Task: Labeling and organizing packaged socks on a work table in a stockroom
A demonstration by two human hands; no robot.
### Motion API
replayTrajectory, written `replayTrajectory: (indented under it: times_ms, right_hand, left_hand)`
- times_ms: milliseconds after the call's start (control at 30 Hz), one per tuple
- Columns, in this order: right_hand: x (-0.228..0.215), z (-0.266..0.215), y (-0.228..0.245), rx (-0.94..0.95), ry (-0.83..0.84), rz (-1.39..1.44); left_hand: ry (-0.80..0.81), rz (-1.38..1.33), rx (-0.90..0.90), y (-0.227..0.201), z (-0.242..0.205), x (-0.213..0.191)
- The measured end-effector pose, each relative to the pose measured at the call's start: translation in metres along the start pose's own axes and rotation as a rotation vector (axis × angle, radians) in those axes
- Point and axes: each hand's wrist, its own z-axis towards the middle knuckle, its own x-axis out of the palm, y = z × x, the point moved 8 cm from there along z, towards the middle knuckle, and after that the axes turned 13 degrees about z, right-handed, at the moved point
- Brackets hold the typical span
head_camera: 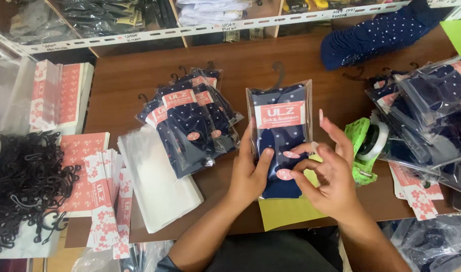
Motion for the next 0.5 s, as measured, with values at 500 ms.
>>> replayTrajectory:
  times_ms: [500]
  right_hand:
    - [-0.250,-0.060,-0.006,0.452,-0.434,-1.135]
  left_hand:
    - [-0.342,0.780,0.076,0.029,0.030,-0.153]
